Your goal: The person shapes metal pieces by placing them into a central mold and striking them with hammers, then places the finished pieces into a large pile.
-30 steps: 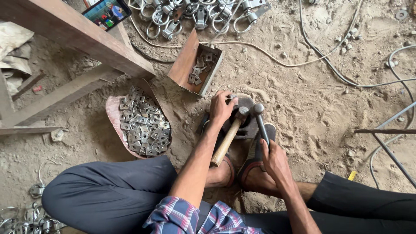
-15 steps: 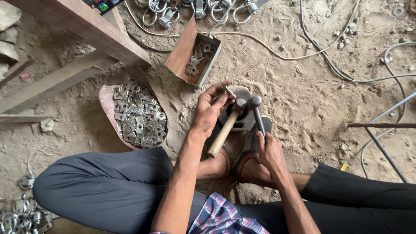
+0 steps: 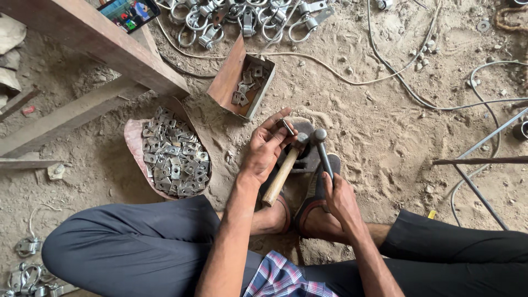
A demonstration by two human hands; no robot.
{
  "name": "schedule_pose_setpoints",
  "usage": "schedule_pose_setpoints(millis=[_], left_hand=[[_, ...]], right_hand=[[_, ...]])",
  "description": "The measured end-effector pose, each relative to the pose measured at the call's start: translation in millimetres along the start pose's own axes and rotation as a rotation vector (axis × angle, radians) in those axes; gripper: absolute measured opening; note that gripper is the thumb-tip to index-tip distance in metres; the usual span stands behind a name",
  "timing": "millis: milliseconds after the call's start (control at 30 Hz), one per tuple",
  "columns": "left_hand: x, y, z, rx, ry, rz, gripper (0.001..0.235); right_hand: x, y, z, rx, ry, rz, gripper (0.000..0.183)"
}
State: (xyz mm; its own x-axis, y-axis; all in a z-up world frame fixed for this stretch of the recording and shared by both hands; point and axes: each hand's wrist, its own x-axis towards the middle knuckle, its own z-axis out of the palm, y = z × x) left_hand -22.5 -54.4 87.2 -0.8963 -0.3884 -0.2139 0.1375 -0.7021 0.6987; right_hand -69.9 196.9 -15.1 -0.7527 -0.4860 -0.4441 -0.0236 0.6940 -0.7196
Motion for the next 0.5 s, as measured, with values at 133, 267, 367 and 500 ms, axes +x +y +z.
schedule_pose_setpoints(millis=[133, 267, 367, 500], left_hand=[[2.0, -4.3, -7.2, -0.019, 0.029, -0.013, 0.042], [5.9, -12.1, -17.7, -0.002, 0.181, -0.011, 0.029], [7.9, -15.7, -27.5, 0.0, 0.317, -0.053, 0.026], [8.3, -25.0, -36.4, -0.002, 0.437, -0.136, 0.029]], right_hand=[[-0.2, 1.0, 1.0, 0.01, 0.004, -0.028, 0.047], [0.5, 4.1, 0.6, 0.015, -0.02, -0.012, 0.046], [3.5, 4.6, 2.5, 0.01, -0.041, 0.017, 0.047], [0.6, 8.2, 3.3, -0.008, 0.008, -0.064, 0.045]])
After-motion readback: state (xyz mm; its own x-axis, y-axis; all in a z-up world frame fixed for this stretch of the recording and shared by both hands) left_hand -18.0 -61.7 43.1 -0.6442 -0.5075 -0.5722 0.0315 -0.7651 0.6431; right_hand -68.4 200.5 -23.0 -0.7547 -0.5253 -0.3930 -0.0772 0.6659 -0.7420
